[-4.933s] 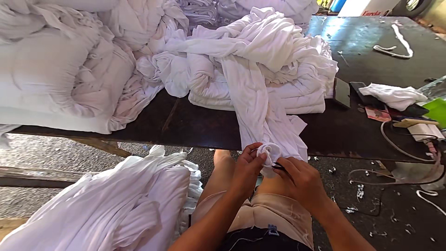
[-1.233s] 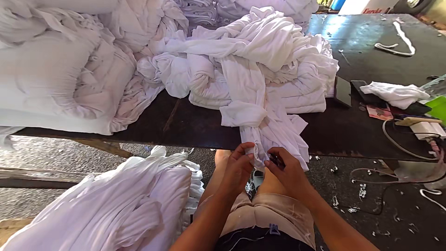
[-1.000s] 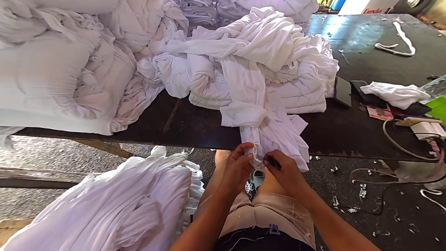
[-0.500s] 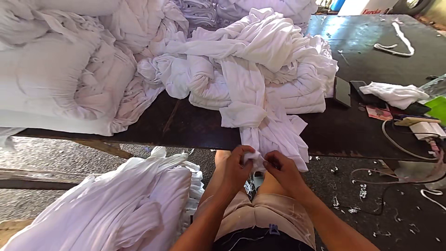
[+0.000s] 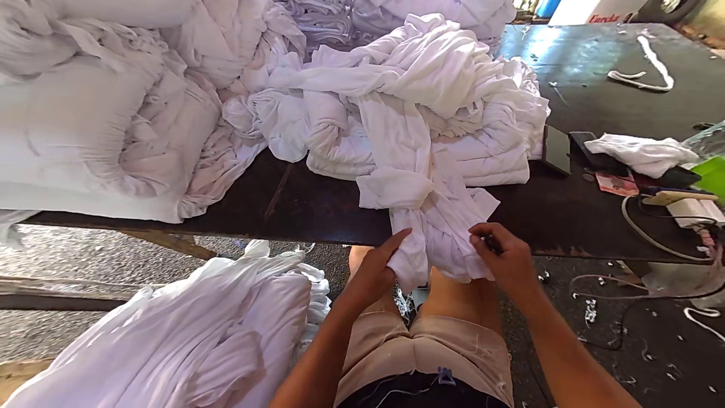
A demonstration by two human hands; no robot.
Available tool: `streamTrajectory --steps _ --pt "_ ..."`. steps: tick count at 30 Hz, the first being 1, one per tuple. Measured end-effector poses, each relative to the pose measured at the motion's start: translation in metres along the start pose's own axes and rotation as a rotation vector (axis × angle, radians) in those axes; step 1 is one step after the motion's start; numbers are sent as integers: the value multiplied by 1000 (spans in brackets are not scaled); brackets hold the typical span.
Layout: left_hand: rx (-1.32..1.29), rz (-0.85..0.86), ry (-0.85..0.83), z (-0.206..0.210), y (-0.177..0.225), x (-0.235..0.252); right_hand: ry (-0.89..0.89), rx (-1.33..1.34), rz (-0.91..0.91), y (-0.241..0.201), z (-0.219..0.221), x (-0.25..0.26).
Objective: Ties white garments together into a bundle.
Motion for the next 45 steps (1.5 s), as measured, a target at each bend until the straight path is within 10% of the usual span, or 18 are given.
streamTrajectory --steps 4,8,21,45 --pt "-793 245 417 -23 2 11 66 -23 56 17 -26 2" --pt "-835 175 602 -43 5 13 109 -110 112 33 -38 6" --pt "-679 -75 456 -8 3 7 -235 -530 303 71 -29 46" --pt "-556 -69 257 28 3 9 16 -217 55 64 -40 28"
Point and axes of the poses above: each hand's wrist, its own x-axis towards the middle knuckle, its own z-axis out of the palm, y = z × x, the point moved 1 cm from there along x, towards the middle knuckle, and after that the axes turned 8 degrees about -y, right-handed, at the moved point
